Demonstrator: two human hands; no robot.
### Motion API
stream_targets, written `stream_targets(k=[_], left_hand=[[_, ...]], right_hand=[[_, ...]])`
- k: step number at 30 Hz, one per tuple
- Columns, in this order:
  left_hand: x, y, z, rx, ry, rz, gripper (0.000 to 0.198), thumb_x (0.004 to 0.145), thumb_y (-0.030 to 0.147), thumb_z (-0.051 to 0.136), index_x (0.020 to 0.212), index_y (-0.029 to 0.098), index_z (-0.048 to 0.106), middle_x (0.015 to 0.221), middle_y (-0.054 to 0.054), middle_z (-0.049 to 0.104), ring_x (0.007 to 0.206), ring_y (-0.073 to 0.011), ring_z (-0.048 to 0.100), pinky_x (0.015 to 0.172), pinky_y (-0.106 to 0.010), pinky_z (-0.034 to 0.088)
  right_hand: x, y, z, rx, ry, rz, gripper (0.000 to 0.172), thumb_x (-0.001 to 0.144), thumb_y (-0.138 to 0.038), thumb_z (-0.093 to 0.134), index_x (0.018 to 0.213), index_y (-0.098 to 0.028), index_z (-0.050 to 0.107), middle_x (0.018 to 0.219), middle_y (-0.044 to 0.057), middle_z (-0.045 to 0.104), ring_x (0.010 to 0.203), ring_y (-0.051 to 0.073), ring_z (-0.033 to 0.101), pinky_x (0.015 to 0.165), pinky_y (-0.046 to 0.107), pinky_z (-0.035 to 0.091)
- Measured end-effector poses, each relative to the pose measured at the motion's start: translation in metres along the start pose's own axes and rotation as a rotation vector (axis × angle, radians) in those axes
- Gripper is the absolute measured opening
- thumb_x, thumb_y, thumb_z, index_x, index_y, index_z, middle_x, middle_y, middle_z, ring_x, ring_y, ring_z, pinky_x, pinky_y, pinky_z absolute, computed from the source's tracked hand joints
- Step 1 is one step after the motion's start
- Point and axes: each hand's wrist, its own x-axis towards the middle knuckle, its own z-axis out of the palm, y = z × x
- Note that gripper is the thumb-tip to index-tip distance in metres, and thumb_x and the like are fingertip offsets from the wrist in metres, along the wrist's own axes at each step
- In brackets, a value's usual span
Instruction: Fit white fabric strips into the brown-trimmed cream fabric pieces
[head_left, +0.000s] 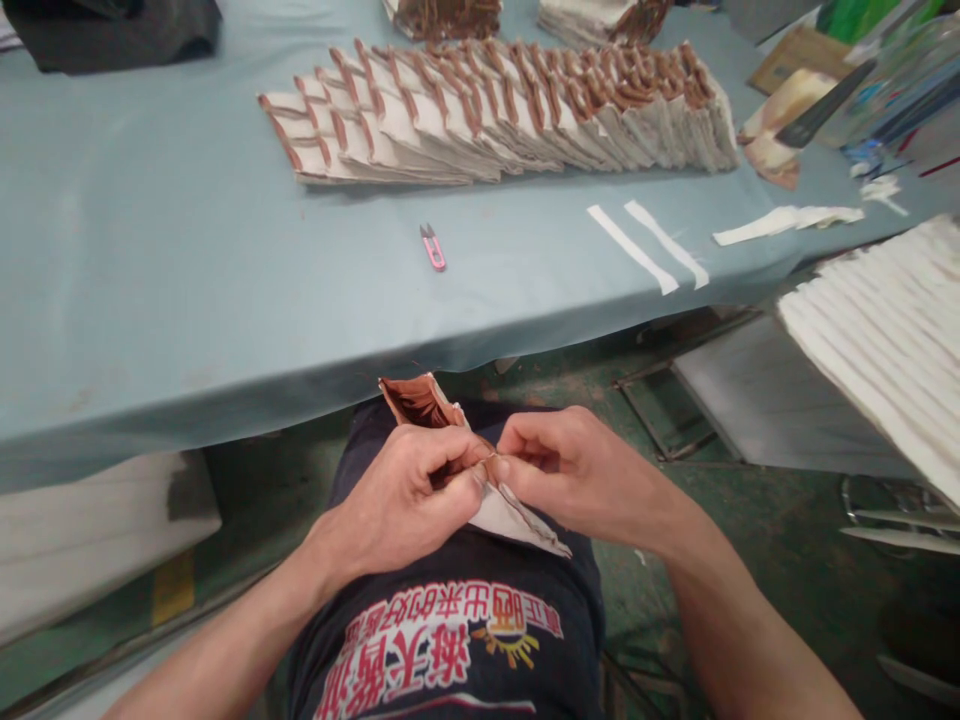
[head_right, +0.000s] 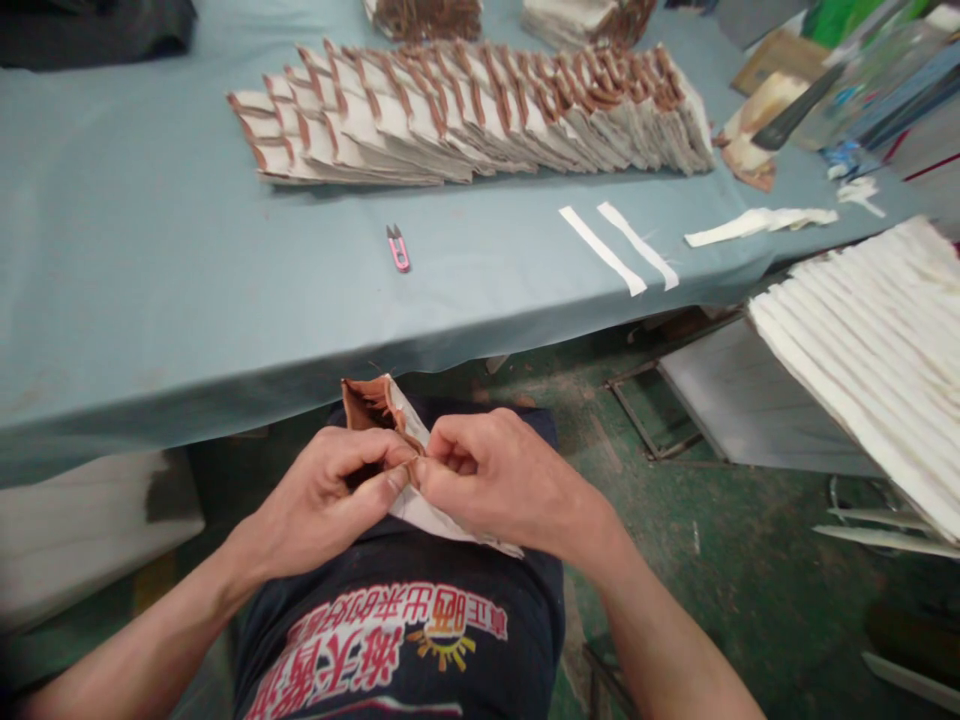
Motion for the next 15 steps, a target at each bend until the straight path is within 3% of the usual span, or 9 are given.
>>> stream_targets(k=[7, 10, 15], left_hand=[[-0.003, -0.009, -0.008, -0.094, -0.097, 0.080, 0.026, 0.094, 0.019, 0.043, 0.081, 0.013, 0.065, 0.069, 0.001, 0.059, 0.060, -0.0105, 0.050, 0.059, -0.022, 0.040], [-0.003, -0.010, -0.012, -0.182, -0.126, 0.011, 0.031, 0.100, 0.027, 0.045, 0.081, 0.013, 0.065, 0.071, 0.000, 0.060, 0.063, -0.0120, 0.050, 0.061, -0.023, 0.041], [-0.001, -0.015, -0.017, -0.274, -0.255, -0.186, 0.036, 0.098, 0.042, 0.059, 0.077, 0.013, 0.063, 0.066, 0.003, 0.048, 0.061, -0.0101, 0.037, 0.053, -0.021, 0.032]], right_hand=[[0.005, 0.009, 0.002, 0.173, -0.112, -0.001, 0.018, 0.084, -0.026, 0.060, 0.068, -0.018, 0.057, 0.060, -0.007, 0.049, 0.054, 0.007, 0.040, 0.047, 0.020, 0.029], [0.005, 0.011, 0.003, 0.211, -0.115, -0.026, 0.020, 0.086, -0.026, 0.060, 0.068, -0.018, 0.057, 0.060, -0.006, 0.052, 0.054, 0.007, 0.041, 0.048, 0.020, 0.030], [0.008, 0.017, 0.006, 0.104, -0.111, -0.065, 0.020, 0.088, -0.024, 0.059, 0.071, -0.016, 0.061, 0.059, -0.006, 0.053, 0.055, 0.008, 0.043, 0.049, 0.020, 0.028]])
